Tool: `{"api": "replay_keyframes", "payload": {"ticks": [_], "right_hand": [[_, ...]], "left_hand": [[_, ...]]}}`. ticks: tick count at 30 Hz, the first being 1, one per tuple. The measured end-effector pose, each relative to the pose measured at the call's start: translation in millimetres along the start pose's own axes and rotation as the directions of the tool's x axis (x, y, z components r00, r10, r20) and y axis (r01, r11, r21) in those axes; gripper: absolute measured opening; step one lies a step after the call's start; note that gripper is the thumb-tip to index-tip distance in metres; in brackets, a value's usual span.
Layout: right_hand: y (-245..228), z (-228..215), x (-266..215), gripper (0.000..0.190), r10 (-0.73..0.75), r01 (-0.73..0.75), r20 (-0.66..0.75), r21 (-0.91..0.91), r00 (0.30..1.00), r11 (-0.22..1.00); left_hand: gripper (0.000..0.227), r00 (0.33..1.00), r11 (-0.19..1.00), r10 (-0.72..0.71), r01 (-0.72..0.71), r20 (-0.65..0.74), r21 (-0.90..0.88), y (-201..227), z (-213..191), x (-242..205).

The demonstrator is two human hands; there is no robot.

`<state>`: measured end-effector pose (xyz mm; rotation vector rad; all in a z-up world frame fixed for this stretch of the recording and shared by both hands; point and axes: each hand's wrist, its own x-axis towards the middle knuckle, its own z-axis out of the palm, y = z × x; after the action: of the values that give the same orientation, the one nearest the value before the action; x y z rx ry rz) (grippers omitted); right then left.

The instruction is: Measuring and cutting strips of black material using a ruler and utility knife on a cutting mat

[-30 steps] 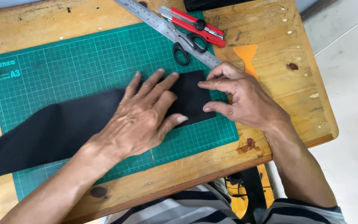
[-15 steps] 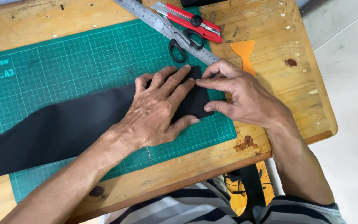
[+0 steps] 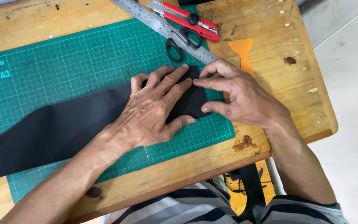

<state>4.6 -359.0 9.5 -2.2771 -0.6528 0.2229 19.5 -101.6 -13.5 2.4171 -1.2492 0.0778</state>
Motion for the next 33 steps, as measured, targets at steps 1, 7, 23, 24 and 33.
{"api": "replay_keyframes", "payload": {"ticks": [1,7,23,24,33], "right_hand": [[0.0,-0.1,-0.2,0.055,0.007,-0.007,0.008,0.005,1.000,1.000],[0.6,0.4,-0.6,0.056,-0.016,0.016,-0.008,-0.005,1.000,1.000],[0.7,-4.7,-0.5,0.053,0.087,-0.087,-0.048,0.013,0.995,0.996],[2.6,-3.5,-0.7,0.054,0.054,-0.054,-0.052,-0.005,0.997,0.999],[7.7,-0.9,-0.5,0.055,-0.018,0.016,-0.055,-0.034,0.998,0.999]], "left_hand": [[0.077,1.000,1.000,-0.004,0.004,0.007,-0.001,-0.1,0.2,-0.3],[0.078,1.000,1.000,-0.004,0.004,0.007,0.000,0.0,-0.2,0.3],[0.077,1.000,1.000,0.009,-0.009,0.002,-0.015,-0.3,-2.5,1.4],[0.077,1.000,1.000,0.007,-0.007,0.005,-0.017,-0.5,-2.1,1.2],[0.079,1.000,1.000,-0.003,0.004,0.024,-0.030,-0.9,-4.0,2.5]]}}
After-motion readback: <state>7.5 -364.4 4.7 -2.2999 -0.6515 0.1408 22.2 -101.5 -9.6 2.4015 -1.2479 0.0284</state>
